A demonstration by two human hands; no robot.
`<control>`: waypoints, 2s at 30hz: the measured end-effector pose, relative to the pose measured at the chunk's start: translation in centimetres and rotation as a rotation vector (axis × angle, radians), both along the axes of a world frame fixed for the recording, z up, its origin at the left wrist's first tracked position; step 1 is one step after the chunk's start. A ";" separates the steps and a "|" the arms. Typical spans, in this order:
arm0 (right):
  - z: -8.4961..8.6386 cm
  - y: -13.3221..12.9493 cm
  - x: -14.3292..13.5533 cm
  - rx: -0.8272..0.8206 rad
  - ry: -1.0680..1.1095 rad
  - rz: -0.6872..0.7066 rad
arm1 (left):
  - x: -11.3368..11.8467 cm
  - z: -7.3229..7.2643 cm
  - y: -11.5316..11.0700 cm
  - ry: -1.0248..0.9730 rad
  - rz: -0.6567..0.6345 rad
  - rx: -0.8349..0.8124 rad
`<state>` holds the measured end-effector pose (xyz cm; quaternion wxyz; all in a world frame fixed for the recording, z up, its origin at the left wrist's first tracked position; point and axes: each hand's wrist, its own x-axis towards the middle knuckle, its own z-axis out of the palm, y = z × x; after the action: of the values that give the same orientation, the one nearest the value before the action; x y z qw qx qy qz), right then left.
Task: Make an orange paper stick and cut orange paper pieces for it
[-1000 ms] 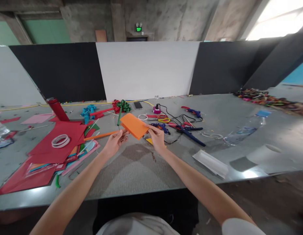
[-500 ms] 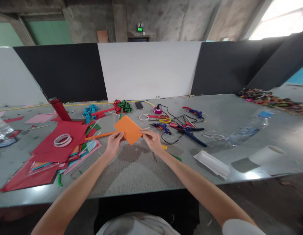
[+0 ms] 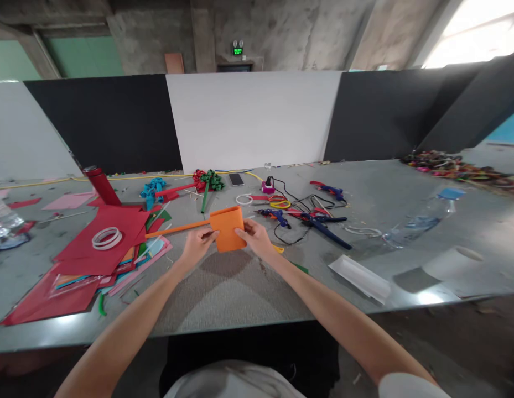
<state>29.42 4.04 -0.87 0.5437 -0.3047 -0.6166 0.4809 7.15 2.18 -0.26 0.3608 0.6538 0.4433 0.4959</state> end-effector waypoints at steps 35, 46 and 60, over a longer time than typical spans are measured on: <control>-0.5 0.7 0.9 0.116 -0.186 -0.057 | -1.0 -0.6 1.1 0.195 -0.075 0.075; 1.0 -0.7 0.6 0.052 -0.058 -0.189 | -0.3 0.4 0.5 0.209 -0.164 0.022; 0.7 -0.4 0.8 0.075 0.037 -0.333 | 0.5 0.5 0.1 0.302 -0.240 -0.016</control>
<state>30.26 3.67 -0.18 0.6383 -0.3731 -0.5649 0.3663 7.65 2.32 0.23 0.3520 0.7660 0.4152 0.3420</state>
